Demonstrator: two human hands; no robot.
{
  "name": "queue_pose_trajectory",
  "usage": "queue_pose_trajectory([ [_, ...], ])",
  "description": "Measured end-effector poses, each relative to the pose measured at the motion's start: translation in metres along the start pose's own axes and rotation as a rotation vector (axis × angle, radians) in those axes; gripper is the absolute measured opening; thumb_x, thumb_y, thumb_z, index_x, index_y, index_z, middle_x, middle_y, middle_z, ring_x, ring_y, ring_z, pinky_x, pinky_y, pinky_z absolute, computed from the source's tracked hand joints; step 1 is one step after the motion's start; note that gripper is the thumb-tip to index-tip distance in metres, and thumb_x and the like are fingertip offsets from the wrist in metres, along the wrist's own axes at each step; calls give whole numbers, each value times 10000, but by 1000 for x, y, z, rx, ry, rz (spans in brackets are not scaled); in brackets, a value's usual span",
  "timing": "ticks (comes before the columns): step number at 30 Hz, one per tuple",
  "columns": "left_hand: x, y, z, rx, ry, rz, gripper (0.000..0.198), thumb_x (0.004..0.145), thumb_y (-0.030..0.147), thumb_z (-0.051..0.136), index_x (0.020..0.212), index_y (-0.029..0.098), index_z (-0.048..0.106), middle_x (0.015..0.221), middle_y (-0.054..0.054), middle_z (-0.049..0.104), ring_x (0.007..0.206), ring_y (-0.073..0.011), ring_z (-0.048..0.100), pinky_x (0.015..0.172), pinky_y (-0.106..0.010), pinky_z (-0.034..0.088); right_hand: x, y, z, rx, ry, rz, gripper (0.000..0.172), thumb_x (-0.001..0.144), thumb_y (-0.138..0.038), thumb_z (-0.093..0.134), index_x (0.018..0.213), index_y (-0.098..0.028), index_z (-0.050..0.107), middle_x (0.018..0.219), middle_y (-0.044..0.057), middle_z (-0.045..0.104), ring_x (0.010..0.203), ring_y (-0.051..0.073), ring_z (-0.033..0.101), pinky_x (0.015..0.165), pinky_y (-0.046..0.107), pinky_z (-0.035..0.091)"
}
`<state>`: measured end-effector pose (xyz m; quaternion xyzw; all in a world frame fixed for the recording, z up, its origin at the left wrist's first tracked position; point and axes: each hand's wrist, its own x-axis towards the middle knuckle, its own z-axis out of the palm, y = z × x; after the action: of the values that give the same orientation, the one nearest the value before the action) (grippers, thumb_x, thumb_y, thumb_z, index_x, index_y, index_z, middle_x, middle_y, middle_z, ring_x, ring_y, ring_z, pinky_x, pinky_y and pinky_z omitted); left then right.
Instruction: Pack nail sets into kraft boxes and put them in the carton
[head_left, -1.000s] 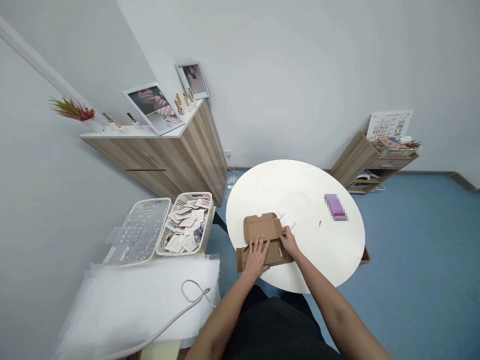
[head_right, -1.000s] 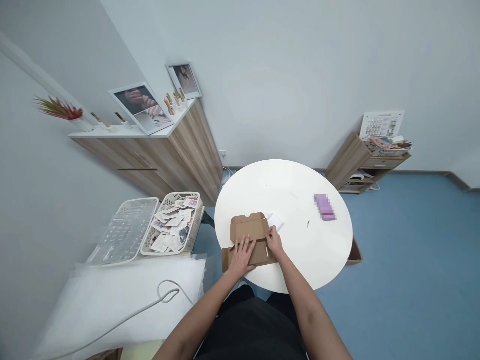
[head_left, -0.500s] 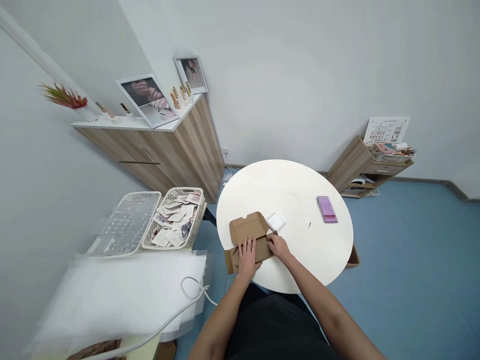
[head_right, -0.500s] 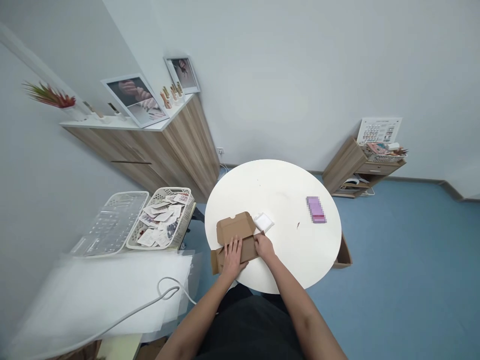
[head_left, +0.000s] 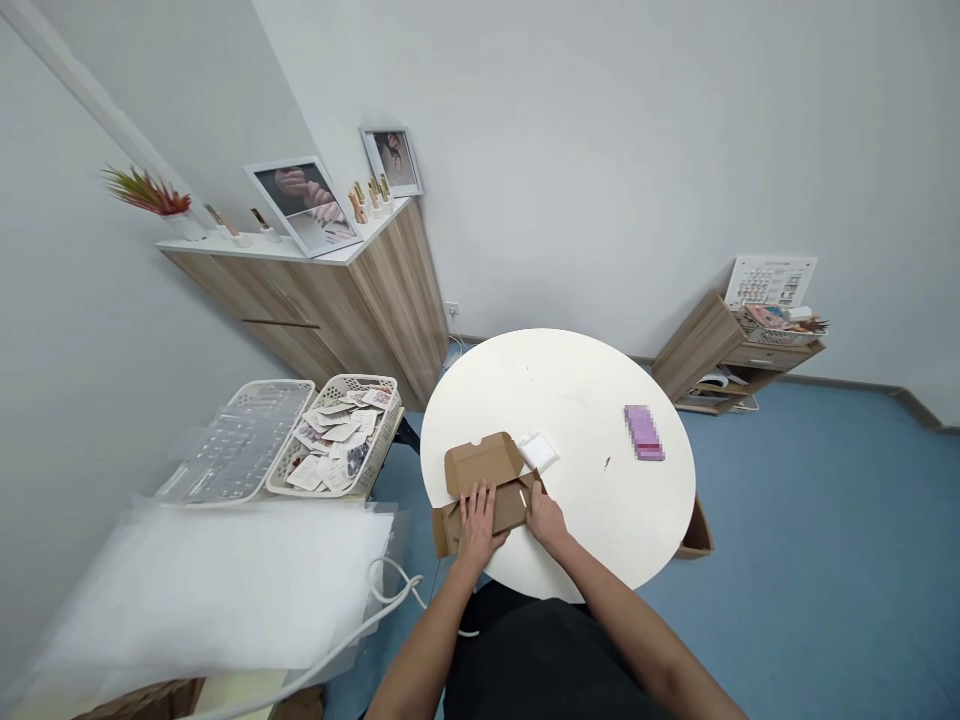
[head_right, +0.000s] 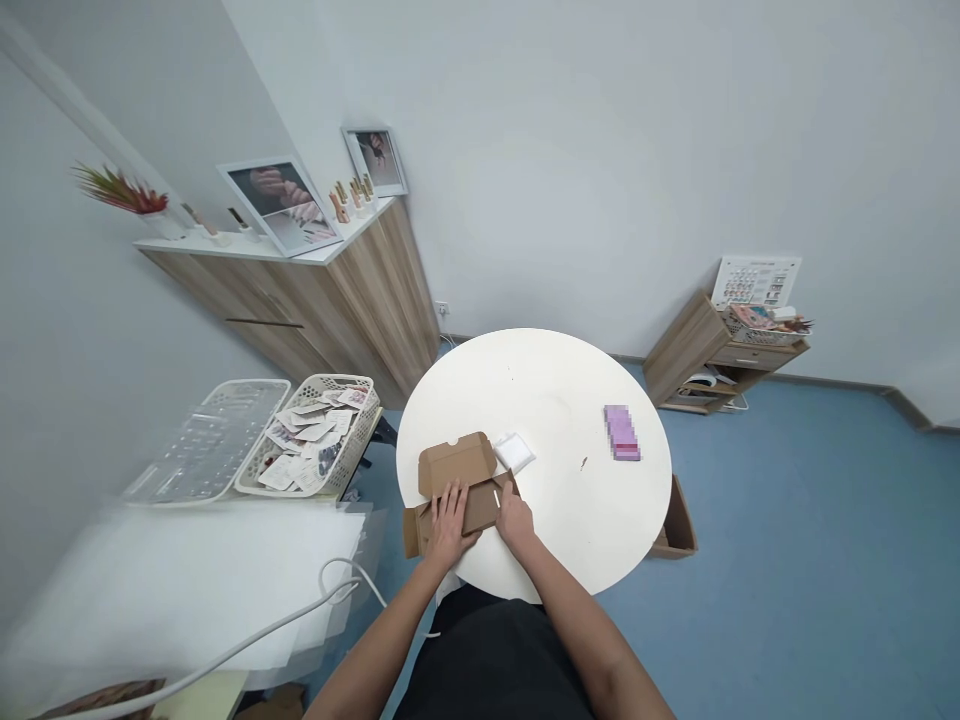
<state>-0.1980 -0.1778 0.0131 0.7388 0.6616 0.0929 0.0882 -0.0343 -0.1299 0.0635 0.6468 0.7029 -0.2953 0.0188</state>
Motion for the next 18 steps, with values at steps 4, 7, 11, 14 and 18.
queue_pose_trajectory([
  [4, 2, -9, -5, -66, -66, 12, 1024, 765, 454, 659, 1544, 203, 44, 1585, -140, 252, 1468, -332, 188, 1181, -547, 133, 9, -5, -3, 15, -14, -29, 324, 906, -140, 401, 1227, -184, 406, 951, 103, 698, 861, 227, 669, 660, 280, 397],
  [7, 4, -17, -12, -115, -144, 36, 1019, 779, 506, 637, 1545, 212, 33, 1587, -122, 255, 1466, -311, 207, 1181, -516, 154, 11, -2, -5, 37, -12, -49, 224, 937, -185, 370, 1148, -200, 443, 894, 75, 684, 807, 215, 654, 647, 276, 386],
  [11, 6, -19, -22, -88, -185, 20, 993, 758, 459, 689, 1538, 231, 119, 1584, -105, 271, 1453, -300, 240, 1174, -490, 182, 11, 9, -6, 86, 119, -121, 150, 910, -224, 422, 1049, -215, 477, 940, 64, 646, 889, 216, 613, 711, 280, 410],
  [14, 7, -16, -25, -62, -202, 0, 1003, 726, 443, 733, 1528, 232, 170, 1574, -110, 295, 1438, -313, 266, 1164, -498, 202, 17, 21, -10, 199, 354, -65, 157, 901, -294, 420, 1008, -214, 500, 1051, 93, 617, 1010, 233, 565, 790, 304, 430],
  [18, 8, -17, -24, -64, -213, -5, 999, 720, 473, 743, 1521, 248, 190, 1574, -120, 290, 1435, -323, 272, 1148, -501, 232, 32, 39, -14, 364, 216, 183, 308, 936, -331, 281, 865, -210, 555, 957, 103, 656, 903, 224, 612, 718, 301, 450],
])
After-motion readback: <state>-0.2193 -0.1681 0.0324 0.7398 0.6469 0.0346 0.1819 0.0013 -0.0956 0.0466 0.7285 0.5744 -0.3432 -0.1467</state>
